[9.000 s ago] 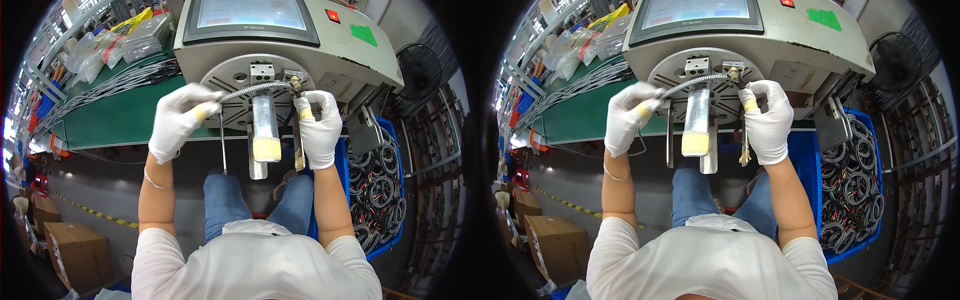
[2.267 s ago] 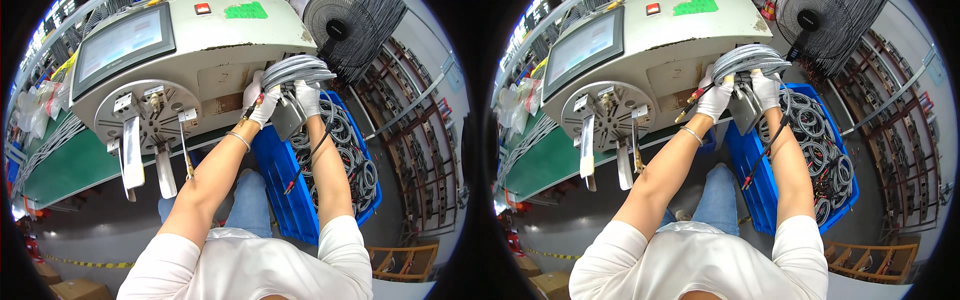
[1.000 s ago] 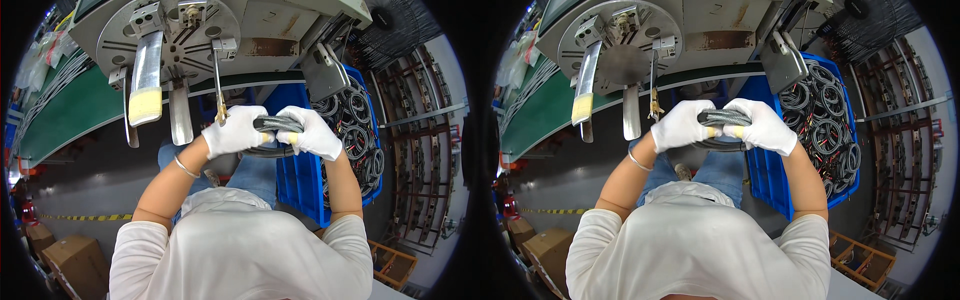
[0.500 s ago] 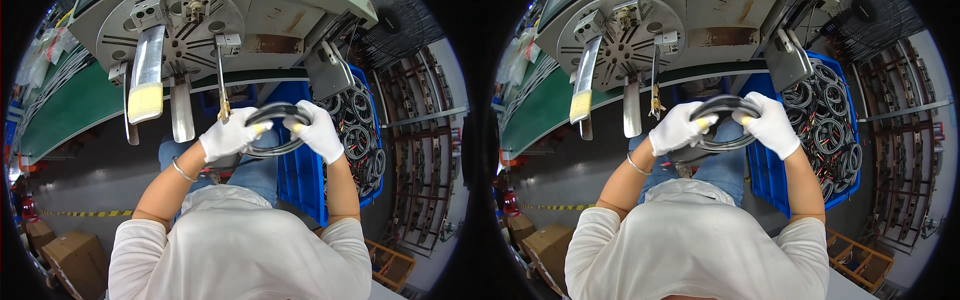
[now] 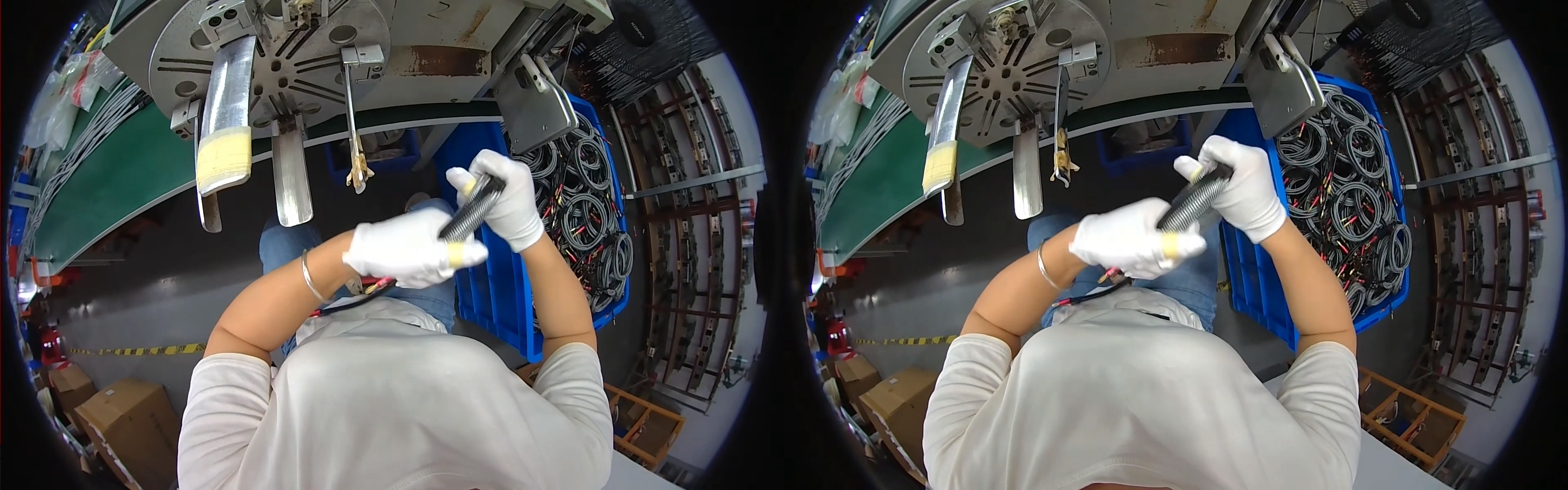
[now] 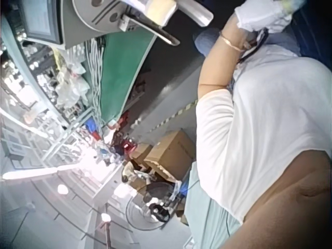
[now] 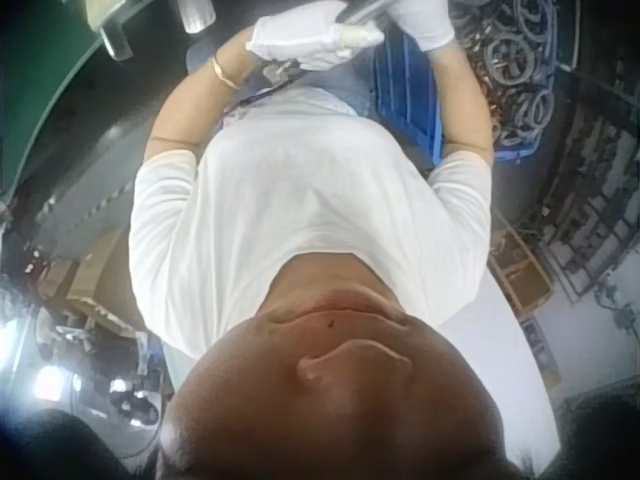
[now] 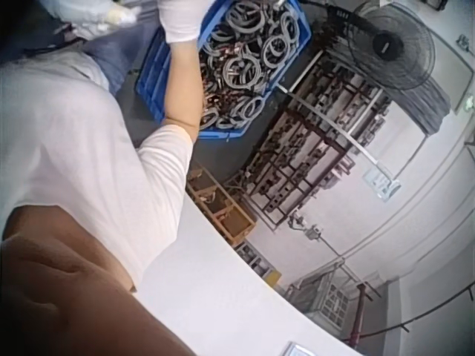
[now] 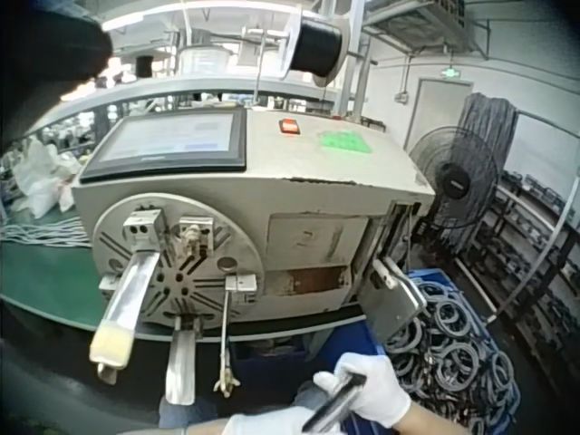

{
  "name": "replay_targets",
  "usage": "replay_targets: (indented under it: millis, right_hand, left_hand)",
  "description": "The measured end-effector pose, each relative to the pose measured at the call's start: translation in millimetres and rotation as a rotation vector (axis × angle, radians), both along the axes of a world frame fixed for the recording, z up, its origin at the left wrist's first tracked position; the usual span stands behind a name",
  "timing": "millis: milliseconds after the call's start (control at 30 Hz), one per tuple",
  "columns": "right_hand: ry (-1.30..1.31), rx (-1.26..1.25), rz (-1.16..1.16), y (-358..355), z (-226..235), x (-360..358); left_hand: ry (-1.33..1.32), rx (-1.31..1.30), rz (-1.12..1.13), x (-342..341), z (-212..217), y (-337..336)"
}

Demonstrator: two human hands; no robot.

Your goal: Wind long cables into circular coils using an industrial winding machine and place them into a storage bin.

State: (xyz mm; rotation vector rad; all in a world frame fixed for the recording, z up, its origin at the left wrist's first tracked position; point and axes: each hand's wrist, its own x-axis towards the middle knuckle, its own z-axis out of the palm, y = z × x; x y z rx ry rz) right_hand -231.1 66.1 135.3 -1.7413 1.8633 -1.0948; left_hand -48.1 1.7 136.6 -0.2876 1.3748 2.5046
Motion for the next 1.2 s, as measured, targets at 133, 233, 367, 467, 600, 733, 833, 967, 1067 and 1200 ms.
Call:
replay_targets:
  millis: [133,233,367,467,600,733,833,967,1067,1200]
  right_hand:
    - [-0.257,0.100,0.106,9,11,-10]
    - [-0.584,0.327,0.061,16,20,-11]
    - [-0.466,0.393,-0.045,8,20,-12]
    - [-0.599,0.028,0.006,3,12,-15]
    - [-0.788,0.328,0.069,18,7,-22]
    - [-1.156,0.206,0.290,37,0,-14]
    - [-1.332,0.287,0.617,44,-4,-3]
    - [-1.291,0.400,0.611,49,-3,5]
    - [-0.995,0.444,0.097,46,-1,6]
    - [-1.014,0.339,-0.010,36,-5,13]
  left_hand:
    - [0.031,-0.368,0.130,1,-2,-25]
    - [0.019,-0.409,0.279,5,-5,-31]
    - [0.021,-0.349,0.403,5,-5,-12]
    - [0.092,-0.217,0.583,2,-3,-4]
    - [0.319,-0.113,0.631,6,-13,-12]
    - [0.398,-0.110,0.596,7,-40,-17]
    - [0.403,-0.018,0.567,2,-61,-13]
    - [0.470,0.063,0.558,7,-74,-8]
    - [0.321,-0.071,0.585,19,-67,-4]
    - [0.197,-0.182,0.553,30,-46,1]
